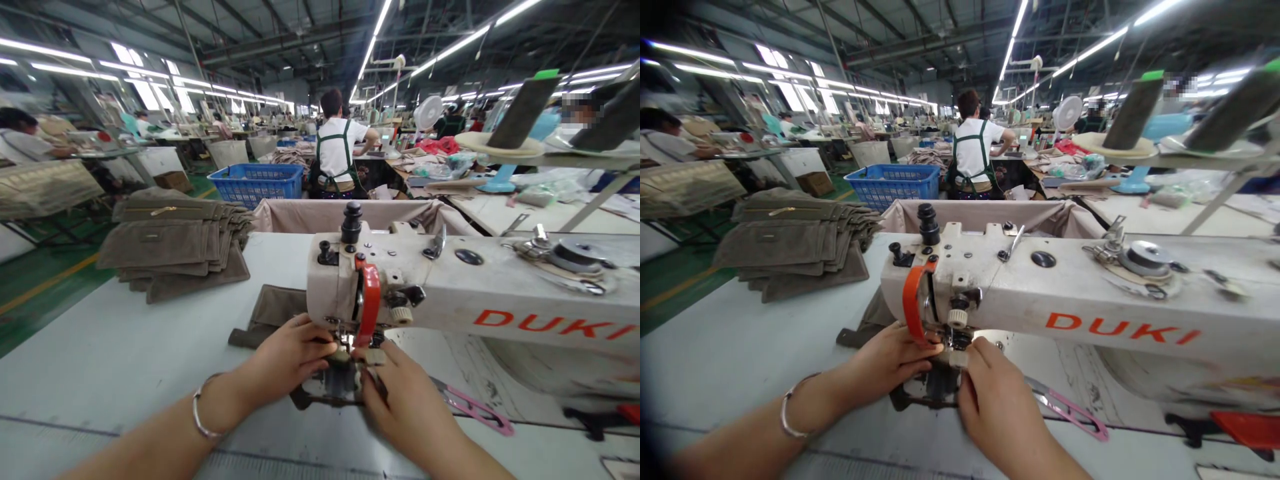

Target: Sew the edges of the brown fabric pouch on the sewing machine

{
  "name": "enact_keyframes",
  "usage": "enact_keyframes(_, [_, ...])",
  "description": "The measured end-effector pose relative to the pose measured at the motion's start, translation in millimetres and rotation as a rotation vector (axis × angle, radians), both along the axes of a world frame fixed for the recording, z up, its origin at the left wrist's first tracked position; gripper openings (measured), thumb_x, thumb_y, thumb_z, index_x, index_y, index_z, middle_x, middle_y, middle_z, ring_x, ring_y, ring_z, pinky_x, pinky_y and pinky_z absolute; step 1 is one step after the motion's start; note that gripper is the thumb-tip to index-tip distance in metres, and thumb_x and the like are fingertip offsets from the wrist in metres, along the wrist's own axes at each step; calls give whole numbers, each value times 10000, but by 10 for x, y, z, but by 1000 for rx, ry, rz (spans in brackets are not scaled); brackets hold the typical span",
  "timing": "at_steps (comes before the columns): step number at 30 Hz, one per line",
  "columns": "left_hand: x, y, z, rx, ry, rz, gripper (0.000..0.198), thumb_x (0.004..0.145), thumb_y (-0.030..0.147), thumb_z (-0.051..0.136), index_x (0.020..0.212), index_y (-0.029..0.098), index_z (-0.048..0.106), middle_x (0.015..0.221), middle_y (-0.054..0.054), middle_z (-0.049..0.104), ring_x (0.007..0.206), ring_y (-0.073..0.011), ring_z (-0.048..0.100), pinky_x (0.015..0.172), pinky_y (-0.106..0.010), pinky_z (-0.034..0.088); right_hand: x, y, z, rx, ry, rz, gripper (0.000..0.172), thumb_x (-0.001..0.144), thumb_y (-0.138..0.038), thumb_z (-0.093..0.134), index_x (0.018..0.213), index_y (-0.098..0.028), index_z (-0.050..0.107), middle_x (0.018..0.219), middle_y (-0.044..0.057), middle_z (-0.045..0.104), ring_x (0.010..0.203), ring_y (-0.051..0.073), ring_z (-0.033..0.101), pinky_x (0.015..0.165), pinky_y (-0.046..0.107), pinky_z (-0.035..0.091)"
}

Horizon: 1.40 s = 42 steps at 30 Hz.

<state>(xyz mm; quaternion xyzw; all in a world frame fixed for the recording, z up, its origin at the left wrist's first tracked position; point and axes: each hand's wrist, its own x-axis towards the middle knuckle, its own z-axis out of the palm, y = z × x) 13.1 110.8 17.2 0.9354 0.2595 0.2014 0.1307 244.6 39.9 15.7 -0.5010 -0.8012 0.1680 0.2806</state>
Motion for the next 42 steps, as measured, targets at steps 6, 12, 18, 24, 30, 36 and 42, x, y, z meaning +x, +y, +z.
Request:
enact_keyframes(6, [-149,122,-12,-45,-168,-52,172,974,195,571,1102,216,684,1088,-36,706,1008,-166,637,961,-324,485,24,77,-44,80,-129,-109,140,913,-131,468,893,-170,600,910,80,578,859,249,545,755,391,468])
enact_keyframes(12, [47,-122,15,22,-167,51,117,945,172,588,998,194,690,1026,-31,720,946,-174,654,911,-330,510,12,45,-21,178,-139,-65,178,934,-172,524,784,-182,621,787,57,588,812,249,518,739,396,448])
enact_keyframes(18, [144,-236,-28,30,-122,121,136,910,130,618,1021,183,674,1048,-28,710,987,-186,642,949,-342,505,-87,27,-82,150,22,58,195,906,-56,545,993,-201,643,991,49,665,928,233,558,815,364,486])
enact_keyframes(24, [189,-173,-24,46,-150,131,122,906,100,621,956,189,690,996,-7,723,956,-171,648,924,-301,512,-88,52,-131,199,-23,23,161,897,-60,554,920,-193,642,926,53,670,848,235,579,736,344,490])
enact_keyframes(30, [204,-65,-58,25,-136,167,108,880,110,661,946,188,695,985,-18,728,948,-196,645,930,-338,497,-103,119,-110,252,-57,-12,175,840,-26,592,890,-183,650,898,71,669,844,228,598,794,327,517])
enact_keyframes(36, [203,-39,-57,12,-126,189,103,883,120,658,932,201,700,966,-12,729,934,-200,649,911,-345,501,-110,143,-126,253,-79,-58,220,863,-53,534,964,-183,681,922,95,670,886,234,614,815,331,537])
enact_keyframes(42, [216,-31,-75,15,-130,197,114,872,109,660,929,199,700,961,-17,730,932,-206,650,911,-352,501,-126,168,-112,278,-85,-53,251,857,-43,531,979,-191,693,944,87,685,872,222,624,803,316,540])
